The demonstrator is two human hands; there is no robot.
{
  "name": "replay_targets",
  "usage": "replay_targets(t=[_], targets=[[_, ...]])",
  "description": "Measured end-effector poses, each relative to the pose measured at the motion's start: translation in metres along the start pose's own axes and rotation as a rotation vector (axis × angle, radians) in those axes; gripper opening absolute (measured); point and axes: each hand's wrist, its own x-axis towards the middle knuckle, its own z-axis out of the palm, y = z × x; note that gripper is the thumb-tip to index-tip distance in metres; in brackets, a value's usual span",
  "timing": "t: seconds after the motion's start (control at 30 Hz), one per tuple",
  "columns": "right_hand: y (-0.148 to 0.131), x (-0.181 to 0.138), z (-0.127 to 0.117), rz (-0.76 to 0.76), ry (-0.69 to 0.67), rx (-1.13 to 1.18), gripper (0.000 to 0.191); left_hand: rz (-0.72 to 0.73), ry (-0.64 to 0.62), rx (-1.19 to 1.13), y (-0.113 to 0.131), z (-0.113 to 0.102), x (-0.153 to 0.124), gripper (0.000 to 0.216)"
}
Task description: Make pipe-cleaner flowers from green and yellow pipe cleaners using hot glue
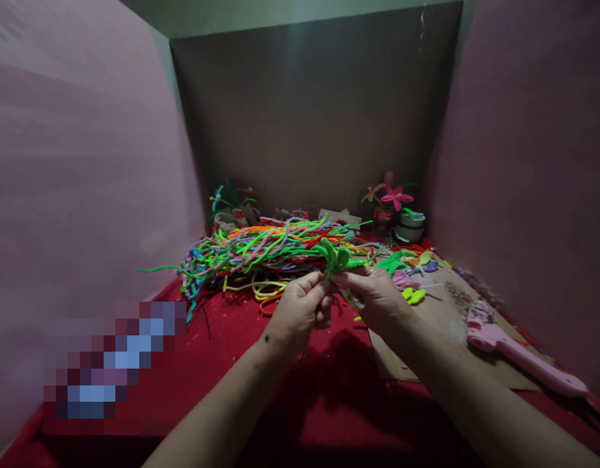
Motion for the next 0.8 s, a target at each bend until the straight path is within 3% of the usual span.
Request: replay_targets(t=[0.13, 0.2, 0.3, 0.4, 0.47, 0.67, 0.8], targets=[[0.004, 0.002, -0.006, 0.098, -0.016, 0.040, 0.018, -0.134, -0.148, -0.288, -0.002, -0.004, 0.002, 0.016], [0.007, 0.002, -0.006, 0.112, -0.013, 0.090, 0.018, -0.158, -0.191, -0.300, -0.002, -0.005, 0.002, 0.017], [0.010, 0.000, -0.004, 0.068, 0.040, 0.094, 0.017, -0.068, -0.135, -0.011, -0.003, -0.003, 0.001, 0.022], [0.012, -0.001, -0.003, 0.026, 0.072, 0.061, 0.016, 0.129, 0.069, 0.417, -0.007, 0.001, -0.001, 0.020], [0.012, -0.001, -0.004, -0.012, 0.089, 0.030, 0.016, 0.198, 0.165, 0.529, -0.010, 0.002, -0.001, 0.019], [0.005, -0.006, -0.002, 0.013, -0.009, -0.047, 0.020, 0.052, 0.082, 0.191, -0.013, -0.004, 0.003, 0.037], [0.001, -0.005, -0.002, 0.021, -0.074, -0.078, 0.029, 0.048, 0.094, 0.094, -0.009, -0.008, 0.003, 0.037]])
